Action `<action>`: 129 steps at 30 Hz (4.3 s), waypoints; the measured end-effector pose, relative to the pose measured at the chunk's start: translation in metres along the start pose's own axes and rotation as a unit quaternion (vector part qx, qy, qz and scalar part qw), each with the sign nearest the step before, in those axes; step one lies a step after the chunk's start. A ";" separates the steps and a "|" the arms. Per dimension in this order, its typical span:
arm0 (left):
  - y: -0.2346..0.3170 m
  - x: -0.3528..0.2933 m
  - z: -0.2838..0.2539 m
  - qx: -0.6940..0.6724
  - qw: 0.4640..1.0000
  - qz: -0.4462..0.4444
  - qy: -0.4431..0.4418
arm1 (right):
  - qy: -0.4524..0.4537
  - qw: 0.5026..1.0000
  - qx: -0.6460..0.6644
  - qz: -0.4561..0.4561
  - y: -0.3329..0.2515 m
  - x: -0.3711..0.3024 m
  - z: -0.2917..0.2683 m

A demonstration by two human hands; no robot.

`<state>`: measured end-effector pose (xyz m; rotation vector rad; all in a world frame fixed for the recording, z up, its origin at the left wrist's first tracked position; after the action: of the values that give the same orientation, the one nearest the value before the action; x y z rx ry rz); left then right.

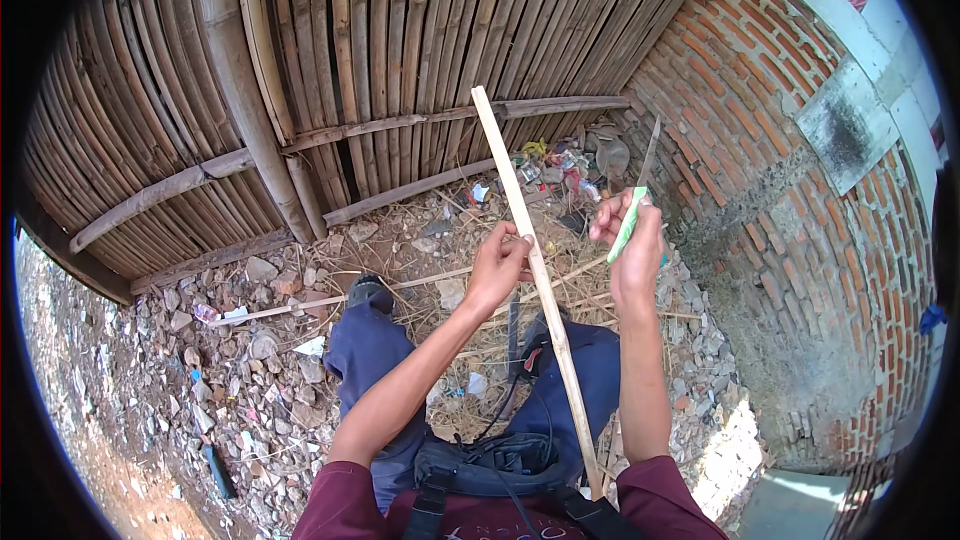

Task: The person peels and whittles long strips of bamboo using a knife.

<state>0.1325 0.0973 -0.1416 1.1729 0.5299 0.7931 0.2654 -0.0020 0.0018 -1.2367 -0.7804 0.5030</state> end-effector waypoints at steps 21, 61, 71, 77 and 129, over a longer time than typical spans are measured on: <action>0.109 -0.033 -0.029 -0.091 0.994 0.052 0.024 | 0.036 0.951 -0.308 -0.004 0.031 -0.171 -0.140; -0.004 0.035 -0.004 0.039 0.990 -0.116 -0.068 | -0.188 0.903 -0.382 -0.066 0.088 0.028 -0.054; -0.002 0.029 -0.006 0.333 0.943 0.008 0.003 | -0.217 0.885 -0.403 -0.078 0.122 0.028 -0.002; 0.004 0.024 -0.003 0.305 0.952 0.017 -0.004 | -0.231 0.841 -0.481 -0.087 0.136 0.036 0.007; 0.052 -0.070 0.008 0.498 0.861 0.098 -0.037 | -0.015 0.829 -0.476 -0.294 0.085 0.072 -0.041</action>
<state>0.0809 0.0470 -0.0922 2.2366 0.8003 0.6300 0.3486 0.0469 -0.0670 -1.7711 -1.4620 -0.4625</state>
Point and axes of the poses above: each hand's wrist, its own x-axis towards the middle knuckle, its own z-axis out of the palm, y = z × x, the point moved 6 cm from there along x, towards the middle knuckle, and after that the axes turned 2 degrees about -x, right-handed, at the moved point
